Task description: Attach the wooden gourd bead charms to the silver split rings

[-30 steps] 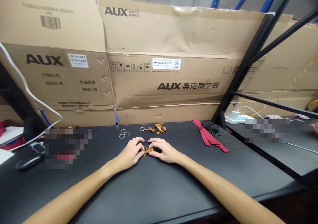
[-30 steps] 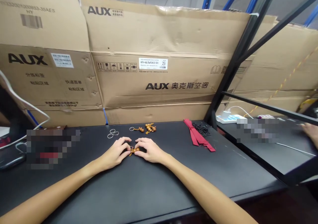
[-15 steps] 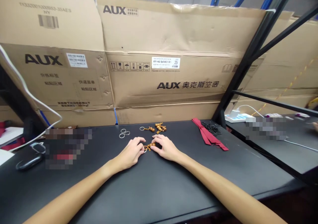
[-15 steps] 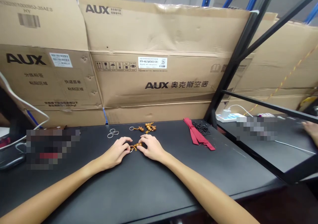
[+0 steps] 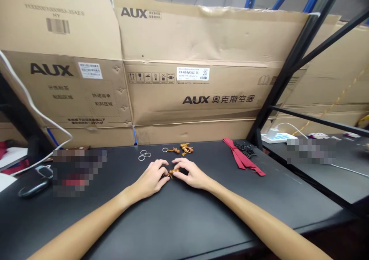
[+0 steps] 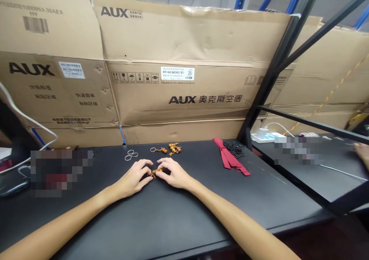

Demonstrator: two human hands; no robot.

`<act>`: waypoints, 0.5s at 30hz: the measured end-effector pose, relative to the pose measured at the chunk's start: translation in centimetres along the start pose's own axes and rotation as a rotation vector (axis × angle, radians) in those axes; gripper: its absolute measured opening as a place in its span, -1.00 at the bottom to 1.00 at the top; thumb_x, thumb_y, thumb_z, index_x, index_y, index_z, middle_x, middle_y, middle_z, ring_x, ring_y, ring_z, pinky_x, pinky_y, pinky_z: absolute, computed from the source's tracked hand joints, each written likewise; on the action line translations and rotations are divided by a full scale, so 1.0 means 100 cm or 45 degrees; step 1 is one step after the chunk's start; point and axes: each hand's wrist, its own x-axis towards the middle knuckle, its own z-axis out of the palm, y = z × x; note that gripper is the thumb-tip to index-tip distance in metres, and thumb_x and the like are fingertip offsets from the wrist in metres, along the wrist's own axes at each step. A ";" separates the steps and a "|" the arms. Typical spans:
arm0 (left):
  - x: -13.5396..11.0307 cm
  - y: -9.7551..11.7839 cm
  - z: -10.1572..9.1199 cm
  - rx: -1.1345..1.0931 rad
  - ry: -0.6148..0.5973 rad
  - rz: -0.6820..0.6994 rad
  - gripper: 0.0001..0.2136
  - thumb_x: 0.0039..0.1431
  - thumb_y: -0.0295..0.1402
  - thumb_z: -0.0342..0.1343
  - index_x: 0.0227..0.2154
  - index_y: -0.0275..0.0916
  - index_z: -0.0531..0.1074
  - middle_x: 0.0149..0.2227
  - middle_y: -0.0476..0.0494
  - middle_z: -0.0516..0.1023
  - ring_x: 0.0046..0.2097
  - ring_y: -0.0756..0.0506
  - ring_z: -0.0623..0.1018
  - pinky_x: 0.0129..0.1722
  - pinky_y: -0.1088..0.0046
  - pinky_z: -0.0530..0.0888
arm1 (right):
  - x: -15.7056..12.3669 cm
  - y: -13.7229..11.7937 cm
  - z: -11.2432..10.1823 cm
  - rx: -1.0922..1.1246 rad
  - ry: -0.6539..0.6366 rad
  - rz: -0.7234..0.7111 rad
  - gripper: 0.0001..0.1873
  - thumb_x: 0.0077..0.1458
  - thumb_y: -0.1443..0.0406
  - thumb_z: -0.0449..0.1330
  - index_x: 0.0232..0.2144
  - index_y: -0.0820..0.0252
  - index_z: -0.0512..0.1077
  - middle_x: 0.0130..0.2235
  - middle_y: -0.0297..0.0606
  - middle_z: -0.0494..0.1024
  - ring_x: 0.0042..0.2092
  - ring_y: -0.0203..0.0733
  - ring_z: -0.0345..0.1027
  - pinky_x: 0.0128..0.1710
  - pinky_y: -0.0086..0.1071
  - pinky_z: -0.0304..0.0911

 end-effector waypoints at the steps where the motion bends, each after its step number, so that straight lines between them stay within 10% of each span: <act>1: 0.000 0.000 0.001 0.009 0.009 0.009 -0.88 0.28 -0.34 0.00 -0.34 -0.21 0.40 0.00 -0.20 0.36 0.00 -0.18 0.39 -0.02 0.20 0.38 | 0.000 -0.001 0.000 0.014 -0.009 -0.013 -0.88 0.19 0.24 0.15 -0.31 0.14 0.45 0.04 -0.13 0.44 0.10 -0.14 0.29 0.12 -0.20 0.19; 15: 0.004 -0.009 0.001 -0.169 0.028 -0.093 -0.85 0.24 -0.40 0.04 -0.43 -0.21 0.46 -0.05 -0.14 0.40 -0.02 -0.15 0.42 0.04 0.25 0.36 | 0.000 0.008 0.004 -0.193 0.053 0.092 -0.88 0.14 0.23 0.19 -0.33 0.14 0.47 0.02 -0.12 0.44 0.06 -0.08 0.32 0.09 -0.12 0.21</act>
